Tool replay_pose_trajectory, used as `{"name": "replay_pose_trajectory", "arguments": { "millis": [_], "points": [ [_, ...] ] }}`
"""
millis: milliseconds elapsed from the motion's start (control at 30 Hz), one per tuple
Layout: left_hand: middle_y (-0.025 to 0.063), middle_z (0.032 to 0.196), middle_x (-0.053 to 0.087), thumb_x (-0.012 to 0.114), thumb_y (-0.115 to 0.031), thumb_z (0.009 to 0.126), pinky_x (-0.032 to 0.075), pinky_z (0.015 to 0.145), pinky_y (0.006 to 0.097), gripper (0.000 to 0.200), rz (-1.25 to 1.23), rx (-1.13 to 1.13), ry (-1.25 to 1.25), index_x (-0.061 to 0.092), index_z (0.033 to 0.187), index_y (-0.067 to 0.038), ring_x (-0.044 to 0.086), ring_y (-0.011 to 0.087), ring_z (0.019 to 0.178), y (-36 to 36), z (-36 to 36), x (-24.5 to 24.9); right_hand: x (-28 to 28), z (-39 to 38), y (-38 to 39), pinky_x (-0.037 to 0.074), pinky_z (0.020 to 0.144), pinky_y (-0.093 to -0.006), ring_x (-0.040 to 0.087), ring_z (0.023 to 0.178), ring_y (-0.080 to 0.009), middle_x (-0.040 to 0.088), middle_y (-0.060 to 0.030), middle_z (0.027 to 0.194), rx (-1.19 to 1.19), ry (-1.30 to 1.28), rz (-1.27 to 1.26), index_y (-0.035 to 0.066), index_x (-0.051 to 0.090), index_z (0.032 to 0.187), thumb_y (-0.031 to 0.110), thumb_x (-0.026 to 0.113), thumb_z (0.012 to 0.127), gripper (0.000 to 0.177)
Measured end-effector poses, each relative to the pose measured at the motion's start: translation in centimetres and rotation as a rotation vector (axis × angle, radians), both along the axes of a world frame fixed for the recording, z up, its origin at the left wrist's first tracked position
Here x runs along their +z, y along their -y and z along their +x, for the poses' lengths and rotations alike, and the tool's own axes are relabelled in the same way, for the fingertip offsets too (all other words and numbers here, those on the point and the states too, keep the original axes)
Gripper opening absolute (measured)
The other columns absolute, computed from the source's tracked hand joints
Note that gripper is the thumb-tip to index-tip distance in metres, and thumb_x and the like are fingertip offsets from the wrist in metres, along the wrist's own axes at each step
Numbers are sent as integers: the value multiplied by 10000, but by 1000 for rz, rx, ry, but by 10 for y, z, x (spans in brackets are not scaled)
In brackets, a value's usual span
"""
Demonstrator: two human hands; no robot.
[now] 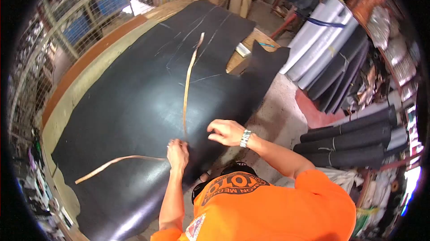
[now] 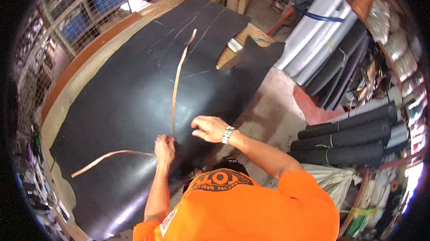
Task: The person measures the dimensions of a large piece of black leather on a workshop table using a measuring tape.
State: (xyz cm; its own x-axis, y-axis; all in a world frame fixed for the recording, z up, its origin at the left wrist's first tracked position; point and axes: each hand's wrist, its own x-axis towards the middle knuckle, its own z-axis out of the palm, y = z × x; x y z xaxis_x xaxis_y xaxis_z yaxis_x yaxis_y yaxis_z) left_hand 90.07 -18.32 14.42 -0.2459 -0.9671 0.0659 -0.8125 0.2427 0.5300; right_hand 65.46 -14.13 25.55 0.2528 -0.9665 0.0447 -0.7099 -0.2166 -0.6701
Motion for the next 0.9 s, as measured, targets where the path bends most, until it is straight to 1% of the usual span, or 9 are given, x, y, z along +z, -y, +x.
{"name": "replay_pose_trajectory", "arguments": {
  "millis": [100,200,267,333,367,433,533,667,900],
  "points": [
    [47,718,666,698,-166,894,485,598,299,180,522,-276,-614,676,875,12,602,147,628,-32,-5,61,27,16,-16,516,732,-454,622,887,-357,556,-148,1066,279,-51,-18,62,598,1055,346,753,795,415],
    [-8,715,629,686,-133,910,442,575,213,139,652,-368,-643,679,851,-7,544,42,651,-63,-1,155,57,18,-34,493,691,-442,614,841,-343,549,-144,961,495,-62,-5,32,621,874,377,764,787,384],
    [0,691,628,722,-182,881,430,487,237,198,539,-351,-528,677,820,0,528,65,549,-80,15,200,86,11,-44,447,593,-402,605,677,-260,546,-108,717,638,113,-2,8,586,736,382,747,825,417],
    [-15,606,588,757,-238,846,386,468,248,263,392,-339,-480,675,741,-11,511,59,536,-95,54,213,146,-8,-62,399,506,-309,511,539,-118,587,-48,633,668,326,148,21,588,716,228,742,880,306],
    [-20,597,573,771,-228,805,357,457,242,260,326,-257,-614,661,707,-13,491,52,525,-110,70,228,177,-19,-76,442,545,-306,474,551,-87,495,13,552,568,473,257,34,584,708,220,745,877,298],
    [-21,585,555,775,-214,736,342,453,231,244,251,-59,-612,648,666,-19,476,55,509,-136,114,264,240,-53,-85,517,662,-235,522,662,-16,566,26,666,582,417,-47,36,594,752,178,714,910,243],
    [16,767,558,794,-248,772,400,460,238,572,-63,104,-653,522,1241,-66,495,90,556,-166,245,279,326,-78,-126,453,607,-242,568,678,-87,618,-12,778,283,712,-223,46,647,822,166,686,907,152],
    [40,825,618,721,-307,876,406,520,273,402,-485,75,-786,593,1151,-43,531,104,613,-197,362,351,359,-108,-165,393,577,-244,516,632,-74,600,3,745,289,707,-526,63,671,837,171,695,895,125],
    [33,794,624,730,-265,864,425,523,284,341,-679,127,-738,623,1103,-46,529,112,588,-252,387,326,329,-102,-232,289,524,-249,424,551,-51,570,30,687,485,631,-673,91,714,864,180,709,874,89]
  ]
}}
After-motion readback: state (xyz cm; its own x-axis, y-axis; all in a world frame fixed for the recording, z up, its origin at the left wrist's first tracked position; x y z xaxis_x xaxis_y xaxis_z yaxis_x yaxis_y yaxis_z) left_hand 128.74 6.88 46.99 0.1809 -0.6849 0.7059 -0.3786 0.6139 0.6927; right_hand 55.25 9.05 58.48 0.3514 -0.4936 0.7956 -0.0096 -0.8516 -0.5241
